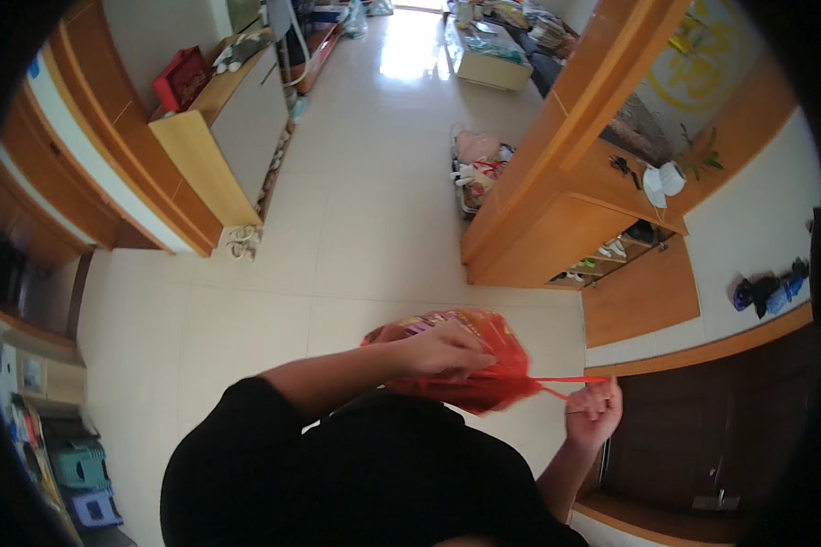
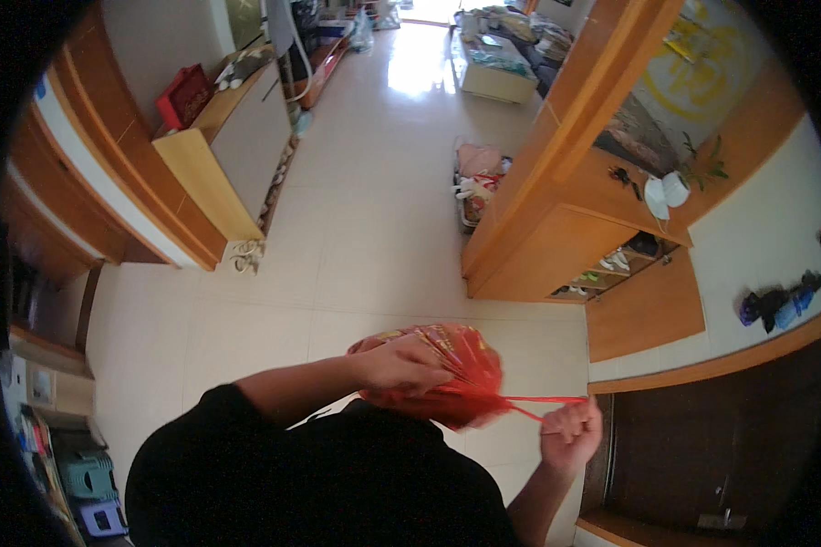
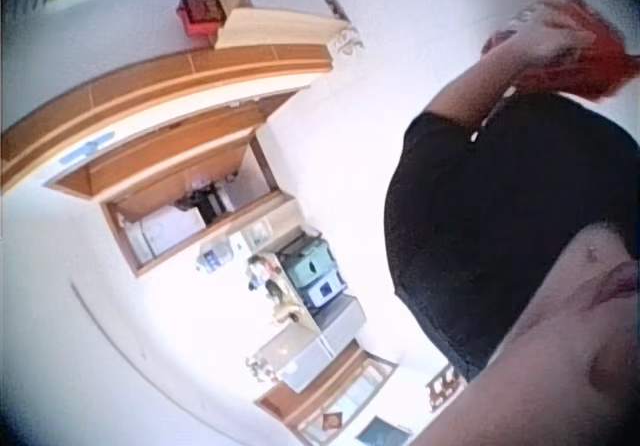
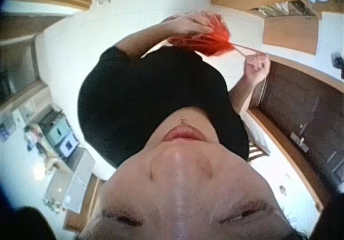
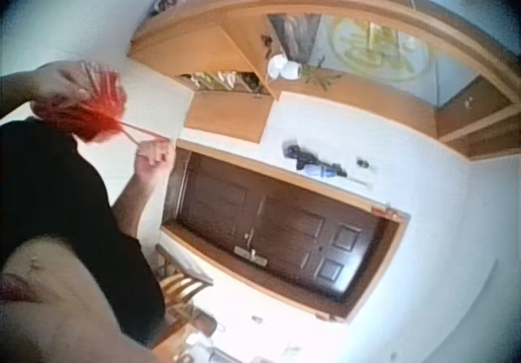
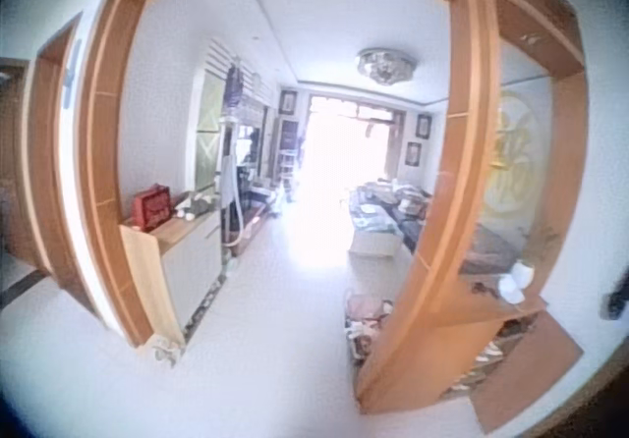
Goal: The person sorts socks from a plastic bag into a multi-compartment organizer tray inside a cupboard, then walks through the house and ties the empty bag.
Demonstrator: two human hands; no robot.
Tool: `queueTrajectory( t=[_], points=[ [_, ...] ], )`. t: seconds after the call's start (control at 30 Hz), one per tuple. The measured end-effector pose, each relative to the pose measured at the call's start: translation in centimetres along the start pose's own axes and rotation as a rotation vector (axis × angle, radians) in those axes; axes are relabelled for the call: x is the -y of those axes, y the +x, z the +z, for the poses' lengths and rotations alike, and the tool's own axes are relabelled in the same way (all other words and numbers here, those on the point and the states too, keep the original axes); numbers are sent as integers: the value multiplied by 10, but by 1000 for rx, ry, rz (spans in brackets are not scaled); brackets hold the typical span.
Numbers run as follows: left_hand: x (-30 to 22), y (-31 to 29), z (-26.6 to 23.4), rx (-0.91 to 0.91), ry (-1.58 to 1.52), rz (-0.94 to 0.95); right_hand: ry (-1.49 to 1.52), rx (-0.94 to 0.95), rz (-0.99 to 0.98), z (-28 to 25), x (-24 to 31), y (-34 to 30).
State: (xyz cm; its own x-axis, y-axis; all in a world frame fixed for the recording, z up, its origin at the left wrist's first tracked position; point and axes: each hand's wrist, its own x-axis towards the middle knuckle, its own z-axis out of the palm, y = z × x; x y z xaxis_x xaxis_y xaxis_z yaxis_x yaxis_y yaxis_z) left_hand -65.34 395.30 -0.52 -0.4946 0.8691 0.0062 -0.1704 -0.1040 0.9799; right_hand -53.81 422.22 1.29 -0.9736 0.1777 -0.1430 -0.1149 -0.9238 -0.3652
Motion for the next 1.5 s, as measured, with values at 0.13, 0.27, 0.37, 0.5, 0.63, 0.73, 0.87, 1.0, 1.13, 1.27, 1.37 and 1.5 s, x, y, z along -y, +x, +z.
queueTrajectory(
  t=[0.13, 0.27, 0.37, 0.5, 0.63, 0.73, 0.87, 1.0, 1.13, 1.27, 1.37, 1.5],
  points=[
    [-1, 2, -1, -203, 41, 116, -357, 114, 83, 9, -36, 19],
    [-27, -18, -6, -59, -394, 164, -277, 61, 33, 24, -36, 16],
    [-8, -25, -12, -174, -402, -5, -718, -13, 416, -6, -40, 10],
    [17, -29, -6, -290, -126, -94, -725, -52, 750, -1, -53, 20],
    [-20, -20, -1, -177, 69, 24, -644, -60, 509, 19, -36, 24],
    [-48, -23, -6, -91, -22, 202, -300, -20, 446, 27, -5, 15],
    [-2, -38, -23, -203, -171, -33, 327, -188, 451, -25, -7, 29],
    [17, -44, -15, -365, 127, -121, 118, -267, 434, -44, -33, 34],
    [-12, -46, -21, -407, 6, -181, 27, -175, 346, -20, -36, 40],
    [2, -57, -36, -113, 263, 145, 98, -86, 417, -36, -23, 38],
    [38, -52, -33, -307, -268, -265, 218, -276, 388, -70, -43, 32],
    [46, -22, 5, 149, -111, -481, -38, -104, 305, -39, -72, 9]
  ],
)
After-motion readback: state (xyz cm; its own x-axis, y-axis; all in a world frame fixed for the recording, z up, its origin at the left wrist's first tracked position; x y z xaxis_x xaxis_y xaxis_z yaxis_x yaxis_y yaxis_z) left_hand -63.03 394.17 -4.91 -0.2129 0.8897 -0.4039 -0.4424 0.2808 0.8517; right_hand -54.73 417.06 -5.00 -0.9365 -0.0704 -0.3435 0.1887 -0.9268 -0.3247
